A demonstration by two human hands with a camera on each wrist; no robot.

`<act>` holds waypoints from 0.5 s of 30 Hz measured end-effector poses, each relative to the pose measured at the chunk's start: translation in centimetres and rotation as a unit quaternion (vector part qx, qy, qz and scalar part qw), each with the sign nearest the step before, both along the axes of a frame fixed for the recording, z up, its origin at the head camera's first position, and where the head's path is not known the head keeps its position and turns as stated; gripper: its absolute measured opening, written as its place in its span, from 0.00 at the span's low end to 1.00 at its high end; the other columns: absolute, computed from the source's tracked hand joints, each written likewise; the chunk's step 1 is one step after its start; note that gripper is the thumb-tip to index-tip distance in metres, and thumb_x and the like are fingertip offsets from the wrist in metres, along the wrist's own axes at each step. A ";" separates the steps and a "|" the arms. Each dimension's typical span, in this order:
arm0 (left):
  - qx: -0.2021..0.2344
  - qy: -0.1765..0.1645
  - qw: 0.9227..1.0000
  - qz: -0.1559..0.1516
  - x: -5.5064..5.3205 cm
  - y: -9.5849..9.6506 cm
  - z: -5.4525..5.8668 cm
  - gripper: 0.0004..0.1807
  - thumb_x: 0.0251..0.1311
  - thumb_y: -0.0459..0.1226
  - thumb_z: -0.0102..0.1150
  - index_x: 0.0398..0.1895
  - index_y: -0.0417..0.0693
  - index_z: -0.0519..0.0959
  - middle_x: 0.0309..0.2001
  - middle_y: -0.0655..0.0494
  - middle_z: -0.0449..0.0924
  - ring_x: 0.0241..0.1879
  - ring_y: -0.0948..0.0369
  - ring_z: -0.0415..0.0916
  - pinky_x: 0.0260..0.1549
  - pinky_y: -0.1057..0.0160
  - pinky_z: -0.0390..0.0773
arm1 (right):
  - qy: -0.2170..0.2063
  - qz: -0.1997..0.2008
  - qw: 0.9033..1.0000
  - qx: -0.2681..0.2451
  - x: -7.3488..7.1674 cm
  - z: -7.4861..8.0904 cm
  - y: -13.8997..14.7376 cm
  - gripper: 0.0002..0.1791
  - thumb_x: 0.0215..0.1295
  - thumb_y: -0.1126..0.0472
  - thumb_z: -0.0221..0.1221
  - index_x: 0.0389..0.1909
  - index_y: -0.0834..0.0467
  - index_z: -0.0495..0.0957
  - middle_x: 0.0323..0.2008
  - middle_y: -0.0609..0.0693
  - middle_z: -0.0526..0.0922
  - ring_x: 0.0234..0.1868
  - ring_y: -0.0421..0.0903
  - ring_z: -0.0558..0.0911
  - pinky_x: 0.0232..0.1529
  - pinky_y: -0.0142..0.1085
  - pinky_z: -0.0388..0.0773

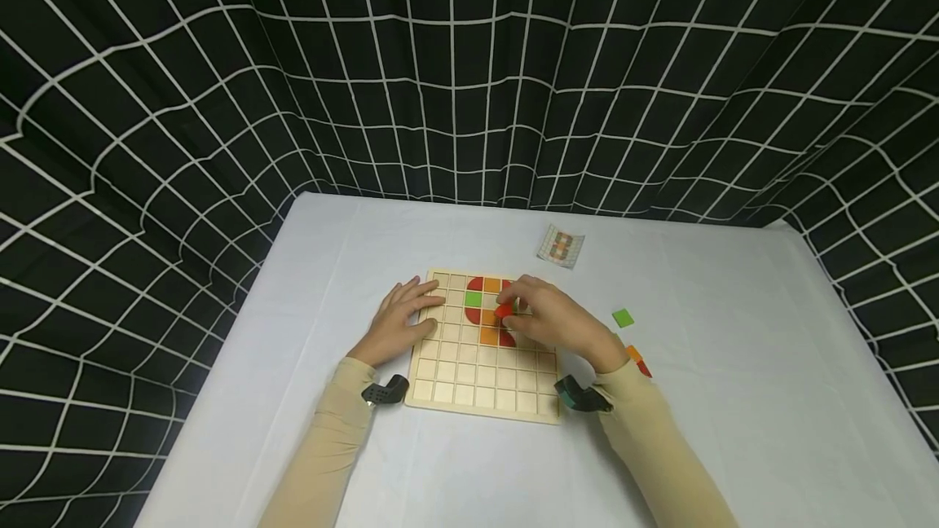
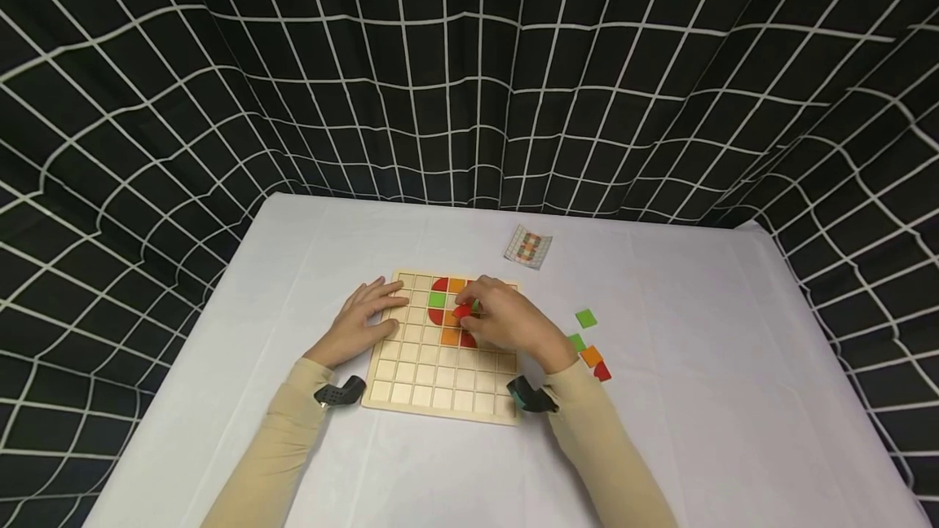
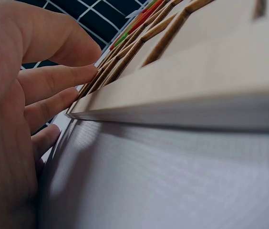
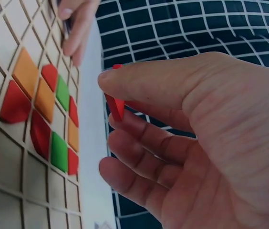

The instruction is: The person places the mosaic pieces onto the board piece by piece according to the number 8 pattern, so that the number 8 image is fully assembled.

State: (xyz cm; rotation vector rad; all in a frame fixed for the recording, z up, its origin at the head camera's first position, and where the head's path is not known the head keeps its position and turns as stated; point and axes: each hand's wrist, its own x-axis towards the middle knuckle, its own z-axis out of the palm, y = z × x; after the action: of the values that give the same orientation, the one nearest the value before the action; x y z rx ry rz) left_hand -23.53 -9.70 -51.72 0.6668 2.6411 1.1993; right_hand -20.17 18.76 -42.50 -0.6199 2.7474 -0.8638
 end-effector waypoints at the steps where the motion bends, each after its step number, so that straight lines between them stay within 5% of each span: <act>1: 0.001 0.001 1.000 0.000 0.0 0.0 0.0 0.23 0.66 0.41 0.58 0.64 0.51 0.79 0.77 0.55 0.63 0.82 0.51 0.45 0.83 0.48 0.34 | -0.001 0.000 1.000 0.005 -0.1 -0.1 -0.2 0.12 0.65 0.62 0.66 0.49 0.56 0.83 0.46 0.48 0.83 0.43 0.45 0.78 0.43 0.35 0.80; 15: -0.001 0.002 1.000 -0.002 -0.1 -0.1 0.0 0.23 0.65 0.41 0.58 0.64 0.52 0.79 0.77 0.57 0.64 0.82 0.52 0.45 0.83 0.48 0.34 | 0.009 0.031 0.999 0.019 -0.4 -1.2 -2.7 0.14 0.64 0.60 0.67 0.49 0.56 0.86 0.46 0.47 0.84 0.51 0.45 0.77 0.50 0.38 0.80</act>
State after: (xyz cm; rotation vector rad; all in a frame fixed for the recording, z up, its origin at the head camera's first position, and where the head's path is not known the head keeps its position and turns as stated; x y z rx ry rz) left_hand -23.64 -9.76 -51.76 0.6745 2.6437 1.1949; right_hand -20.61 16.03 -43.74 -0.7046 2.7378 -0.7945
